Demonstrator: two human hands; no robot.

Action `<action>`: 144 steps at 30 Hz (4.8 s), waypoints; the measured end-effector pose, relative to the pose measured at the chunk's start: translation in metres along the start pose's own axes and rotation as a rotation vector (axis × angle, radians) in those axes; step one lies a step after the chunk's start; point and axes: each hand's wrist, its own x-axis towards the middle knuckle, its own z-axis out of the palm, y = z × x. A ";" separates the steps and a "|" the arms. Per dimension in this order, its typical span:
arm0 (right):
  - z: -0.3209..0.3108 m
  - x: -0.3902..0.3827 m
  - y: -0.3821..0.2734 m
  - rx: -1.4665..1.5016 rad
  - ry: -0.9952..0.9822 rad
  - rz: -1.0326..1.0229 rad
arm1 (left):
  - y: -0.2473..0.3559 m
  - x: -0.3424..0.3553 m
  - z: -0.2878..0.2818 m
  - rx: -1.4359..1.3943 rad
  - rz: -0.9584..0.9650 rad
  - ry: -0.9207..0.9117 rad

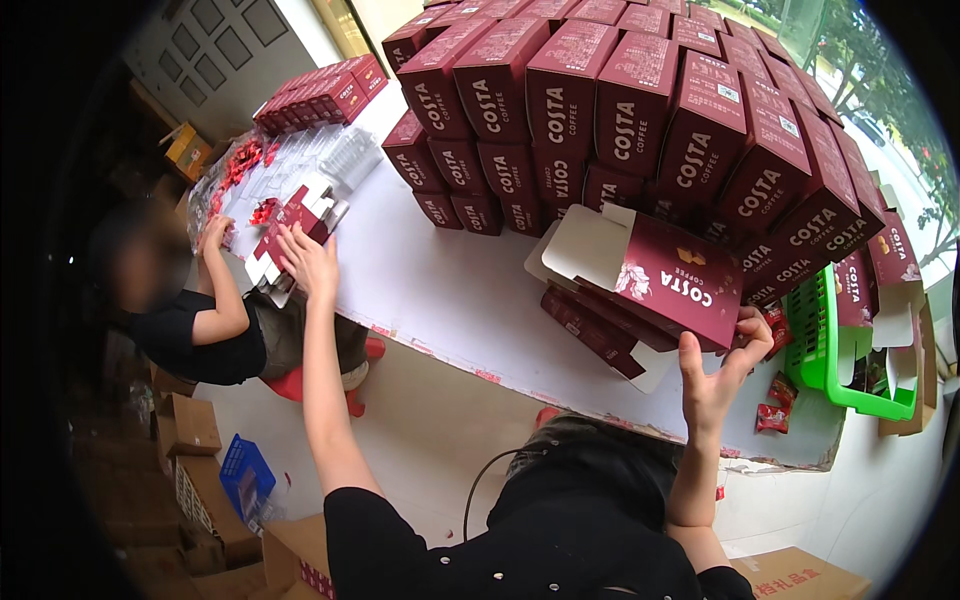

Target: The person assembles red Costa Coffee boxes and places them on a table. They then separate clear plastic trays and place red coffee sachets into the trays. The person continues to fill trays with sachets and arrange them on the table.

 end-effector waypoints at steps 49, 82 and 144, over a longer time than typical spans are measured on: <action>-0.064 -0.070 -0.020 0.754 -0.558 0.262 | 0.227 -0.242 -0.248 -1.528 0.786 -0.365; -0.049 -0.066 -0.017 0.307 -0.133 -0.061 | 0.250 -0.280 -0.246 -1.919 0.628 -0.568; -0.091 -0.005 -0.050 0.828 -0.128 0.443 | 0.178 -0.209 -0.212 -1.734 -0.161 -0.203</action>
